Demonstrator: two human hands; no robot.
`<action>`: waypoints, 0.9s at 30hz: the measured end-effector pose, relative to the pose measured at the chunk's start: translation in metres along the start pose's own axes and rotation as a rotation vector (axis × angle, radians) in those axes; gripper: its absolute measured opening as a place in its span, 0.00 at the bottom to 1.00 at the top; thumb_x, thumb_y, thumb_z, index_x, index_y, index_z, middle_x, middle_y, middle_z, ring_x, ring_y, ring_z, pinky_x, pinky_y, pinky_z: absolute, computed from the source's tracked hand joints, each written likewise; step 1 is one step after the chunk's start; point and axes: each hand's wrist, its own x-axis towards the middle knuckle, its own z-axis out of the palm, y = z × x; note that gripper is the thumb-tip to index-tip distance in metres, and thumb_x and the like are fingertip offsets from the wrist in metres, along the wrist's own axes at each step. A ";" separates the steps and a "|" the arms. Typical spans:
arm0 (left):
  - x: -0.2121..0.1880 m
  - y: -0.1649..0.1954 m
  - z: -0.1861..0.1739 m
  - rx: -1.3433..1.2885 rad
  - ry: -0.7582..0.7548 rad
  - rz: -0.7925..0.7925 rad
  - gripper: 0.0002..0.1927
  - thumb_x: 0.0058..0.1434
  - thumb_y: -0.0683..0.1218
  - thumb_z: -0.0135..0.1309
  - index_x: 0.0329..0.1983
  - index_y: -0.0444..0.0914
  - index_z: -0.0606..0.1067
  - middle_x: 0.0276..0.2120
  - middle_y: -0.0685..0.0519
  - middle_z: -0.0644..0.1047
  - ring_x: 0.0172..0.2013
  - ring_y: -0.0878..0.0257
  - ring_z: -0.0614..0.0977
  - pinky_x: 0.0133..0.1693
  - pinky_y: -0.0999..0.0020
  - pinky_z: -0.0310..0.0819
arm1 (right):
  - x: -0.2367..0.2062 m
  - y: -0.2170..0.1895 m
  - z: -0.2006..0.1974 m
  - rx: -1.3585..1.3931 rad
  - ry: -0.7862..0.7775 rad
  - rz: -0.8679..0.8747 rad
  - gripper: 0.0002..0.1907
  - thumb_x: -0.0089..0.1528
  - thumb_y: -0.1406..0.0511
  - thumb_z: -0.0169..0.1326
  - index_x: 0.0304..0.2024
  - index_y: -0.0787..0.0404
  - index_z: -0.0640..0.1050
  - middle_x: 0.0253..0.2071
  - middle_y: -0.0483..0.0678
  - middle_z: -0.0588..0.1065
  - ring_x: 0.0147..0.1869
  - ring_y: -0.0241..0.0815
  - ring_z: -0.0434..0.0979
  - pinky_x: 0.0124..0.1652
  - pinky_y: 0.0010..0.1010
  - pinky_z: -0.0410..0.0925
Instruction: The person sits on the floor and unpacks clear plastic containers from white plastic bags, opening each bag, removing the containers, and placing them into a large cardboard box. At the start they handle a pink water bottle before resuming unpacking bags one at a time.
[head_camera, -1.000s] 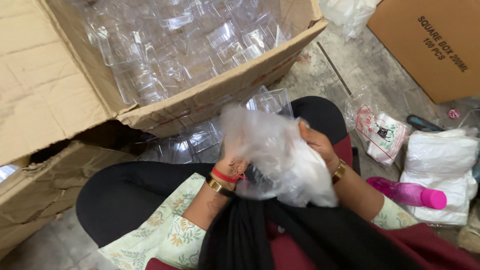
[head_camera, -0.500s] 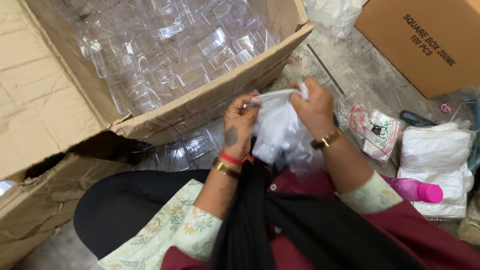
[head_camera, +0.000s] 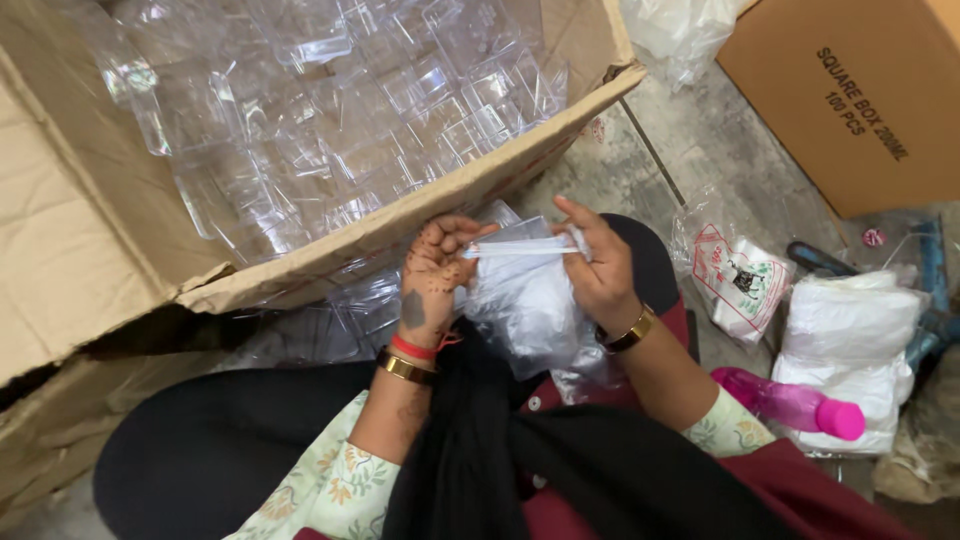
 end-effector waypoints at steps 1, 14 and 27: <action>0.002 0.003 0.000 0.010 0.012 -0.030 0.16 0.62 0.33 0.51 0.54 0.34 0.71 0.52 0.43 0.81 0.35 0.73 0.77 0.34 0.80 0.68 | 0.003 0.005 0.000 -0.036 -0.053 -0.013 0.21 0.64 0.76 0.46 0.60 0.69 0.74 0.48 0.51 0.76 0.51 0.43 0.77 0.53 0.28 0.69; 0.014 -0.029 0.000 0.495 0.370 -0.055 0.19 0.56 0.29 0.44 0.44 0.34 0.80 0.39 0.53 0.82 0.29 0.68 0.77 0.29 0.75 0.70 | 0.016 0.069 0.012 0.680 -0.258 0.719 0.08 0.64 0.70 0.52 0.46 0.64 0.73 0.35 0.43 0.76 0.37 0.33 0.76 0.37 0.25 0.72; 0.003 -0.050 0.009 0.562 0.439 0.214 0.05 0.73 0.39 0.48 0.46 0.36 0.76 0.38 0.52 0.79 0.39 0.65 0.78 0.45 0.70 0.72 | -0.003 0.082 0.025 0.575 -0.037 0.418 0.08 0.72 0.67 0.50 0.51 0.64 0.76 0.44 0.47 0.78 0.45 0.36 0.78 0.46 0.29 0.74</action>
